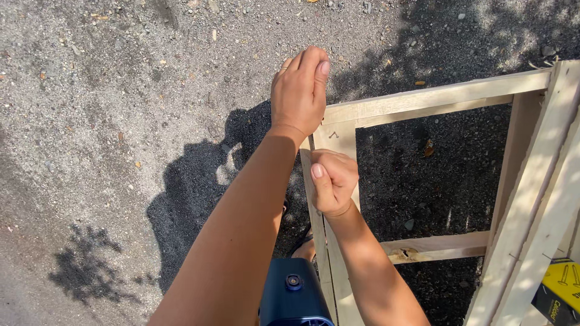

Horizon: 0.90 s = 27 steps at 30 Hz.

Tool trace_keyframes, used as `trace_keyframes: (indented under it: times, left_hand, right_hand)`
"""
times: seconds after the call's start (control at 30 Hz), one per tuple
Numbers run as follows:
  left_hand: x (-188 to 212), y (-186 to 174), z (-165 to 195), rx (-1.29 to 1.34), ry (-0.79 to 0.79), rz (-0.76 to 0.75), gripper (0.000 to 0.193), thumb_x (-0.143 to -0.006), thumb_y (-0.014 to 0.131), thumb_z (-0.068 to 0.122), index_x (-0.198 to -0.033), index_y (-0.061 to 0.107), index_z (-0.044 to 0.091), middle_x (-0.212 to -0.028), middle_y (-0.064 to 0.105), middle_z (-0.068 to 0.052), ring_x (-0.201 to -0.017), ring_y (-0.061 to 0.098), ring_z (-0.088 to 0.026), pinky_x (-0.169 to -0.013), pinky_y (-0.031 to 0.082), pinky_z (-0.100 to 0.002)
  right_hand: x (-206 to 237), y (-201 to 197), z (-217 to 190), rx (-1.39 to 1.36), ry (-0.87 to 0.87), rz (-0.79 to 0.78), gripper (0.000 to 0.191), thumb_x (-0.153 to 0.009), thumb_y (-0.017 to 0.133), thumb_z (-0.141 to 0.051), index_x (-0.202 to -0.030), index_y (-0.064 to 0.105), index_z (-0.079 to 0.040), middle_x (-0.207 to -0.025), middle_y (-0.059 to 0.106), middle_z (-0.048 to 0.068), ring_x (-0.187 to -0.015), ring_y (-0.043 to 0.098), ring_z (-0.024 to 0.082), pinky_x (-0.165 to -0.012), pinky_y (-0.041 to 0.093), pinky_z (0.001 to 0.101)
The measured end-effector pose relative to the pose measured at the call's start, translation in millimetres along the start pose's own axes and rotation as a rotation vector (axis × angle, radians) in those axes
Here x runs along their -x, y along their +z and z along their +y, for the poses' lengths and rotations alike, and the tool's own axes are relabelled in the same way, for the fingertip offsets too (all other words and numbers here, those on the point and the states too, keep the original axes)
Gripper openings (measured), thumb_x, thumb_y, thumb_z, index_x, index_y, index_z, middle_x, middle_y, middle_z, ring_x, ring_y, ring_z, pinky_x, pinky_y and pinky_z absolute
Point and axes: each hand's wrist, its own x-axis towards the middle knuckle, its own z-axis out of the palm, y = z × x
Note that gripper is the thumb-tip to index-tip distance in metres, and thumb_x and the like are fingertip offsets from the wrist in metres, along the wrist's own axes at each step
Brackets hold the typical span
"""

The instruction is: The person assembles a slatted wooden frame outdoors on the ground, positioning wooden slats across a frame and hammering nails to fasten them, taking nails from a cardboard box. The person then lifts and carries the assembled frame to a workshop area and handles the nail box near paint cans and finished furniture.

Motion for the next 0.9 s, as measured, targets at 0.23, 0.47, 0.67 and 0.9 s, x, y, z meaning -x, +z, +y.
trace_keyframes:
  times: [0.23,0.47,0.67,0.9]
  left_hand:
    - [3.0,0.3,2.6,0.024,-0.025,0.005,0.014,-0.111,0.047,0.026,-0.11,0.055,0.014,-0.099,0.068,-0.007,-0.097,0.065,-0.035,-0.088,0.05,-0.047]
    - [-0.2,-3.9,2.5,0.035,0.018,0.004,0.012,-0.113,0.046,0.023,-0.112,0.053,0.013,-0.103,0.068,-0.008,-0.1,0.064,-0.036,-0.088,0.05,-0.048]
    - [-1.5,-8.4,12.3,-0.036,-0.001,-0.03,0.012,-0.109,0.05,0.02,-0.106,0.057,0.012,-0.1,0.068,-0.008,-0.095,0.064,-0.036,-0.085,0.05,-0.047]
    - [7.3,-12.9,31.4,-0.21,-0.013,-0.058,0.014,-0.108,0.05,0.02,-0.106,0.061,0.012,-0.107,0.064,-0.01,-0.104,0.062,-0.036,-0.088,0.046,-0.05]
  right_hand:
    - [6.4,-5.5,-0.4,0.112,0.069,0.085,0.035,-0.102,0.053,-0.015,-0.073,0.049,0.004,-0.067,0.047,0.012,-0.057,0.047,0.025,-0.058,0.037,0.0377]
    - [0.2,-8.5,18.7,0.168,0.094,0.05,0.03,-0.099,0.054,-0.017,-0.077,0.056,0.003,-0.064,0.048,0.011,-0.055,0.05,0.026,-0.057,0.039,0.0362]
    - [-12.4,0.8,18.5,0.177,0.104,0.046,0.034,-0.1,0.056,-0.017,-0.072,0.049,0.0,-0.063,0.043,0.011,-0.054,0.046,0.025,-0.056,0.035,0.037]
    - [-16.4,-27.3,-23.6,-0.154,0.528,0.312,0.035,-0.104,0.056,-0.019,-0.073,0.051,-0.005,-0.062,0.044,-0.005,-0.059,0.038,0.005,-0.052,0.031,0.0294]
